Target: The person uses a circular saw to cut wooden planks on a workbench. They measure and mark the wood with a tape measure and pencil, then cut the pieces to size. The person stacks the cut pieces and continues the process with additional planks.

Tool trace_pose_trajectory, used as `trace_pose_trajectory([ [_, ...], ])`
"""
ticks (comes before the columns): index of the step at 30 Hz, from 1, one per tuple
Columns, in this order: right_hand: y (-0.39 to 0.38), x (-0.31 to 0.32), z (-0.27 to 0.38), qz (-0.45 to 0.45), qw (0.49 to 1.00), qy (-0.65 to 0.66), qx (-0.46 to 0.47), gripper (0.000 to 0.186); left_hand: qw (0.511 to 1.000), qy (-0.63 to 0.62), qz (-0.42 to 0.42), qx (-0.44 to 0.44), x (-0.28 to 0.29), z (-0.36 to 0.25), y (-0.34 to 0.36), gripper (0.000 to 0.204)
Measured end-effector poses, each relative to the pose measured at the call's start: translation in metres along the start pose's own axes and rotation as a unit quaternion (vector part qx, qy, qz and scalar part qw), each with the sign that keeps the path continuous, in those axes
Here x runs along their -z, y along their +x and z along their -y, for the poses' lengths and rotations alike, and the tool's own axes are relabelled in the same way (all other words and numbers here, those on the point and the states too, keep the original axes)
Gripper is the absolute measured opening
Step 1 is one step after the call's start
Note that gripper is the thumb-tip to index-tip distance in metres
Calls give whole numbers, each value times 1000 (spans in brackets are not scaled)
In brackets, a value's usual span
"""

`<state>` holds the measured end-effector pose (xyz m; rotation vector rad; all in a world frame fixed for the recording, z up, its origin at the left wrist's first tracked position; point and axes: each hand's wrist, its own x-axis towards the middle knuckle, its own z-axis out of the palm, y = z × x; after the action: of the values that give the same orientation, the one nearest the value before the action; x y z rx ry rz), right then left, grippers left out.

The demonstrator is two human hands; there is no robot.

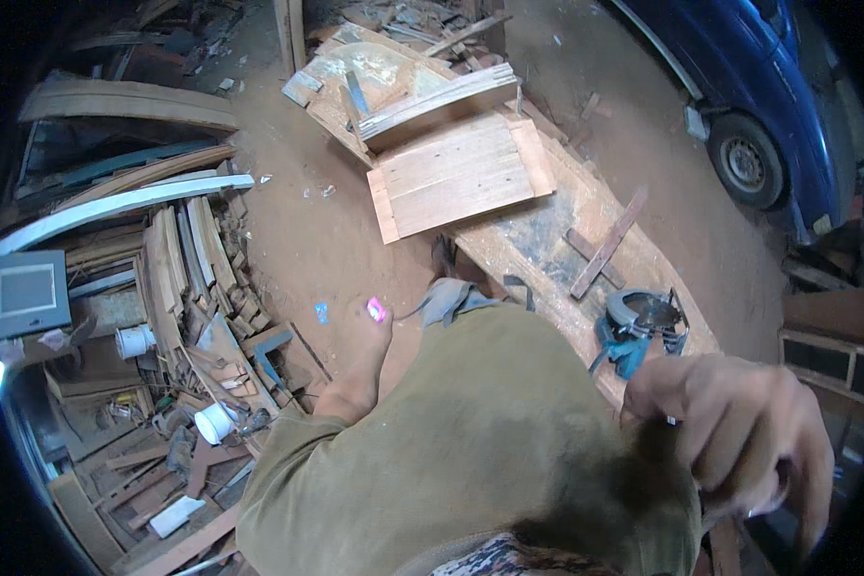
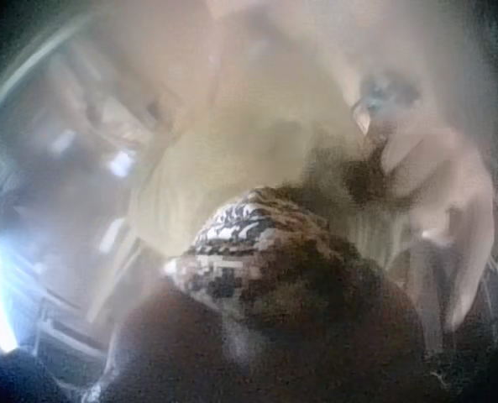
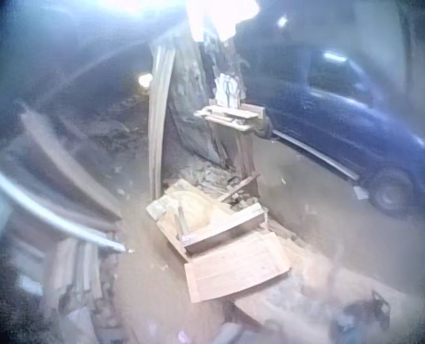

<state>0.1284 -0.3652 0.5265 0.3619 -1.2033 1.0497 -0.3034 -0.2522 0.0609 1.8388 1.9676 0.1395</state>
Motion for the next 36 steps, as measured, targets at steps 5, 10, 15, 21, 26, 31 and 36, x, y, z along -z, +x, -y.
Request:
trace_pose_trajectory([
  [5,-55,-17,26,-88,990,-102,-47,28,997,7,-32,72,-19,49,-54,78],
  [10,-52,-54,19,-150,971,-125,-134,24,992,44,-42,110,-43,53,-62,77],
  [15,-36,-90,15,-189,973,-109,-69,18,997,1,-76,19,-31,31,-29,72],
  [21,-76,-68,35,-44,936,-261,-233,13,999,-5,-33,12,2,-31,-25,71],
  [26,-155,-61,22,-206,774,-427,-420,18,997,-48,-52,1,-23,9,1,70],
  [31,-206,-49,30,-412,663,-472,-410,35,999,-23,-25,41,-18,-11,-19,72],
  [36,-164,-54,53,-511,669,-477,-253,47,994,-53,12,92,-29,16,6,77],
])
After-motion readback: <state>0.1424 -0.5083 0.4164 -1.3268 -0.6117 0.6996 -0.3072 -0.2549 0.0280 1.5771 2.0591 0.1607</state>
